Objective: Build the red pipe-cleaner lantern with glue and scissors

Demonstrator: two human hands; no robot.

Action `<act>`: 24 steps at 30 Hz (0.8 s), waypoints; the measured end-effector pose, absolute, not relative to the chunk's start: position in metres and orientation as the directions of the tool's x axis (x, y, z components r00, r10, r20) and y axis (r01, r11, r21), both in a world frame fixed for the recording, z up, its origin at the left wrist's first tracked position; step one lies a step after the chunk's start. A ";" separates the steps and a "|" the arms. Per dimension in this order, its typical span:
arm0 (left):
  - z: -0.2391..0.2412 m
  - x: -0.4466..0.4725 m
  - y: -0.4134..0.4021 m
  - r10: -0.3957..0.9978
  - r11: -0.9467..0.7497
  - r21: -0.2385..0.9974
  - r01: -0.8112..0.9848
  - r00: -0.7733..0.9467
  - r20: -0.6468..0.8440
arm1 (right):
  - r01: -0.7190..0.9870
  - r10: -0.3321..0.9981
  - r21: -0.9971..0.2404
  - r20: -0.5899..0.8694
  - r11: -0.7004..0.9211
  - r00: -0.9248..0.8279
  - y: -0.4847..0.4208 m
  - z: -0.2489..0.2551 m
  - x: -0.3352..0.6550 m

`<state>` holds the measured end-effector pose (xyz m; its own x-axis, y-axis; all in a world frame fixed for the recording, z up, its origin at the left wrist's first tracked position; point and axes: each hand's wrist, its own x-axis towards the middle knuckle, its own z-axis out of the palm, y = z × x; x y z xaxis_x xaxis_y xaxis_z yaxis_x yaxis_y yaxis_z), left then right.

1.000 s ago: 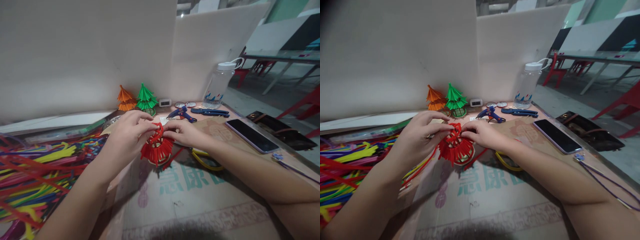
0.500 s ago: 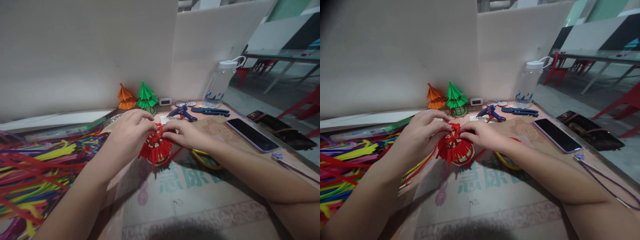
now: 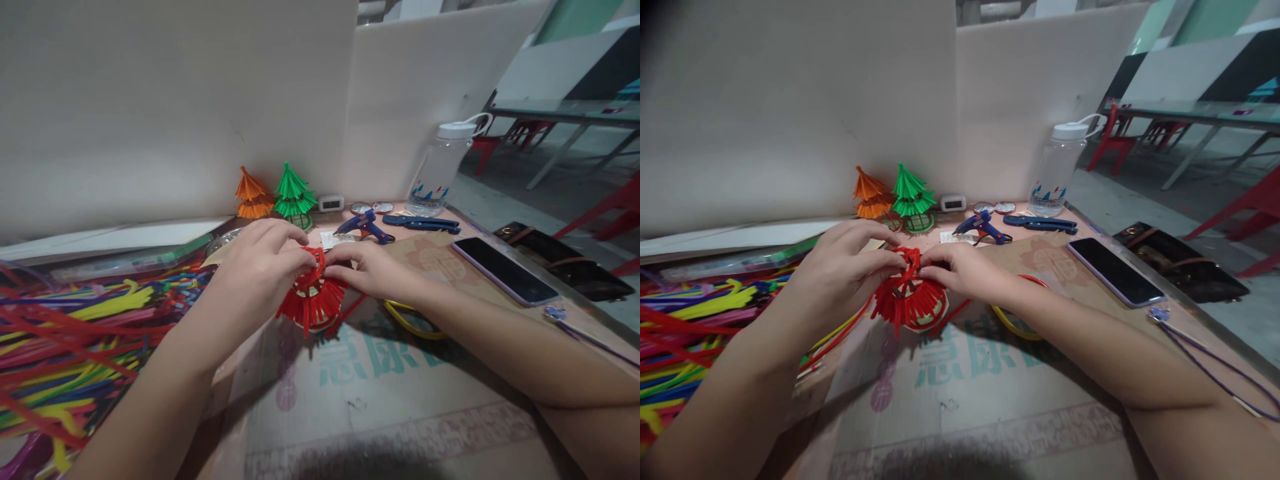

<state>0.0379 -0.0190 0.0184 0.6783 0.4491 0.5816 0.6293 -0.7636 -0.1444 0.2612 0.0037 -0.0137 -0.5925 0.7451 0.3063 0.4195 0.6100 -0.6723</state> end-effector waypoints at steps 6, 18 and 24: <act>0.022 0.039 -0.023 0.474 -0.772 -0.070 0.632 0.646 0.598 | 0.401 0.740 -0.683 0.311 0.610 -0.597 0.005 -0.015 0.261; 0.025 0.035 -0.023 0.589 -0.728 0.084 0.681 0.558 0.585 | 0.375 0.719 -0.658 0.383 0.653 -0.580 0.012 -0.021 0.263; 0.012 0.012 0.002 0.784 -0.620 0.368 0.693 0.539 0.307 | 0.361 0.731 -0.661 0.444 0.658 -0.519 0.029 -0.030 0.267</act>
<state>0.0125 0.0025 0.0115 0.5392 0.7844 0.3066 0.6929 -0.6201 0.3679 0.2671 0.0291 -0.0304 -0.5191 0.7305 0.4437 0.3606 0.6578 -0.6612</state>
